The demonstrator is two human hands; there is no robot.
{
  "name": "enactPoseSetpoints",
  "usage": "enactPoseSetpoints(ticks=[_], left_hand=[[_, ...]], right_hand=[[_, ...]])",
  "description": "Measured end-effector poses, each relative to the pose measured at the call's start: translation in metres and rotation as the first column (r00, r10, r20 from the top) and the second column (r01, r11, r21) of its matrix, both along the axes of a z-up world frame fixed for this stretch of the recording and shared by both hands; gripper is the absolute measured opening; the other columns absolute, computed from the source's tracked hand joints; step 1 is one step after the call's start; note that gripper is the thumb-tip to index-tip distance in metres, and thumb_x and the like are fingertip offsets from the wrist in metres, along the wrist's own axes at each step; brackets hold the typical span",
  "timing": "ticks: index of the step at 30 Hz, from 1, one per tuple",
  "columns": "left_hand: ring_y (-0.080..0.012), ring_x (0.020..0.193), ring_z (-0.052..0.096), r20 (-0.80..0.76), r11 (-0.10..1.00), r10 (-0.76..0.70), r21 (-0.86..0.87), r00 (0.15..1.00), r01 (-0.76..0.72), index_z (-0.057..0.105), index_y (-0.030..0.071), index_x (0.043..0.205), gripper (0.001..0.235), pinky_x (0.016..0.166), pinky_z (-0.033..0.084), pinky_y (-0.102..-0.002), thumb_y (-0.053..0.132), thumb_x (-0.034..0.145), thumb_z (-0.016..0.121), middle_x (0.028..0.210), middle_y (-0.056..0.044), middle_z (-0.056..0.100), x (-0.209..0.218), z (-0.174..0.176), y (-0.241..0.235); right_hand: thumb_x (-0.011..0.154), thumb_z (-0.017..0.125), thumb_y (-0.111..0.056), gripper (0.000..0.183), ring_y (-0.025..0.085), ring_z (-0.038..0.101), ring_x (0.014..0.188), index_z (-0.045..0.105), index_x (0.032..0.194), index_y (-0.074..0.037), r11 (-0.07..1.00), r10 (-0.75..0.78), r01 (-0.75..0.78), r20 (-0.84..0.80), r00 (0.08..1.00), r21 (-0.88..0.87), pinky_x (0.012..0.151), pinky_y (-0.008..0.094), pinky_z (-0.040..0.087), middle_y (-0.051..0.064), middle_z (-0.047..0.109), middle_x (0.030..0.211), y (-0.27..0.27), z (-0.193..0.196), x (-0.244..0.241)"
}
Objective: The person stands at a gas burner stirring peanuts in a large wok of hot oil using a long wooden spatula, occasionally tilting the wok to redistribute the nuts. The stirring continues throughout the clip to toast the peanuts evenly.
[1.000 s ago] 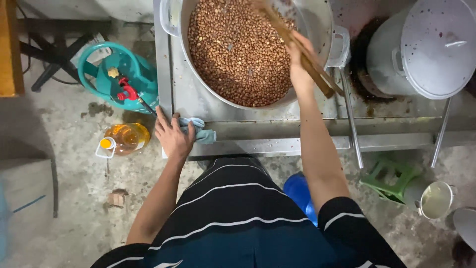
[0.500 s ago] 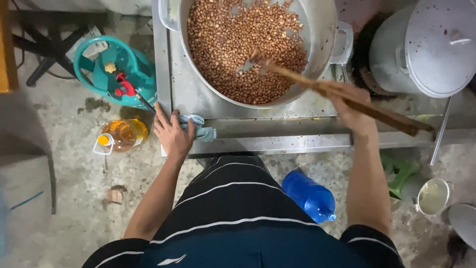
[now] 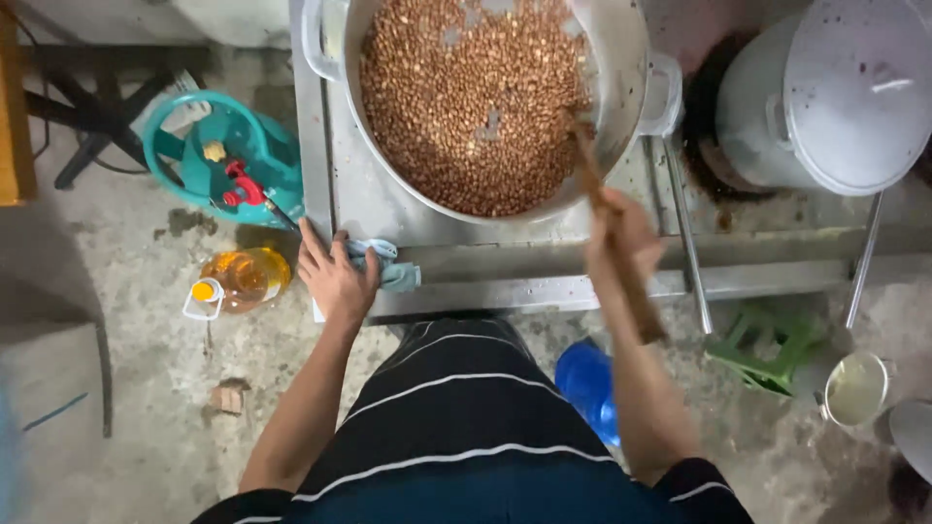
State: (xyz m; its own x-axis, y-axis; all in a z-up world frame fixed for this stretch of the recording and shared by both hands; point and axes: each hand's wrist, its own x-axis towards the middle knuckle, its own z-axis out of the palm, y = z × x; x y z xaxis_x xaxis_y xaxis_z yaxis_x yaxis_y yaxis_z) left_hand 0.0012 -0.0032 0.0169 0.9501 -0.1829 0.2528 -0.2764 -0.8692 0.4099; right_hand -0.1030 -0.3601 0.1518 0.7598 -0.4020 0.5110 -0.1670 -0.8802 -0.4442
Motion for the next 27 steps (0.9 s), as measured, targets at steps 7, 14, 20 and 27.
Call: enactPoseSetpoints(ticks=[7, 14, 20, 27], left_hand=[[-0.0496, 0.138, 0.04, -0.029, 1.0, -0.008, 0.0, 1.0, 0.008, 0.065, 0.004, 0.128, 0.051, 0.112, 0.036, -0.059, 0.036, 0.09, 0.074, 0.166, -0.032, 0.024, -0.005, -0.006, 0.005], [-0.0502, 0.139, 0.038, -0.075, 1.0, 0.011, 0.017, 0.997, -0.01, 0.066, 0.004, 0.129, 0.052, 0.112, 0.035, -0.059, 0.038, 0.091, 0.074, 0.168, -0.031, 0.021, -0.004, -0.008, 0.005], [-0.05, 0.139, 0.039, -0.07, 1.0, 0.002, 0.015, 0.998, -0.001, 0.065, 0.005, 0.129, 0.052, 0.112, 0.034, -0.059, 0.038, 0.09, 0.075, 0.167, -0.03, 0.022, -0.005, -0.003, 0.004], [-0.0494, 0.139, 0.039, -0.078, 1.0, 0.001, 0.006, 0.997, -0.001, 0.063, 0.005, 0.131, 0.052, 0.113, 0.034, -0.058, 0.037, 0.091, 0.075, 0.168, -0.029, 0.02, -0.006, -0.009, 0.005]], right_hand=[[0.105, 0.064, -0.006, 0.022, 0.015, 0.072, 0.089, 0.07, 0.127, -0.005, 0.813, 0.326, -0.4, 0.238, 0.915, 0.423, 0.069, 0.027, 0.06, 0.013, 0.074, 0.114, 0.049, 0.0, 0.049], [0.1, 0.062, -0.015, 0.024, 0.01, 0.073, 0.078, 0.076, 0.118, -0.008, 0.505, 0.638, -0.388, -0.031, 0.769, 0.771, 0.063, 0.025, 0.057, 0.007, 0.081, 0.105, -0.091, 0.054, -0.002], [0.109, 0.063, -0.003, 0.016, 0.023, 0.073, 0.111, 0.067, 0.125, -0.001, 0.513, 0.521, -0.359, 0.049, 0.852, 0.78, 0.098, 0.037, 0.064, 0.014, 0.072, 0.122, -0.143, 0.055, 0.049], [0.112, 0.06, 0.0, 0.014, 0.019, 0.071, 0.106, 0.064, 0.125, -0.002, 0.789, 0.255, -0.268, 0.103, 0.961, 0.553, 0.097, 0.033, 0.061, 0.007, 0.071, 0.117, -0.124, 0.035, 0.059]])
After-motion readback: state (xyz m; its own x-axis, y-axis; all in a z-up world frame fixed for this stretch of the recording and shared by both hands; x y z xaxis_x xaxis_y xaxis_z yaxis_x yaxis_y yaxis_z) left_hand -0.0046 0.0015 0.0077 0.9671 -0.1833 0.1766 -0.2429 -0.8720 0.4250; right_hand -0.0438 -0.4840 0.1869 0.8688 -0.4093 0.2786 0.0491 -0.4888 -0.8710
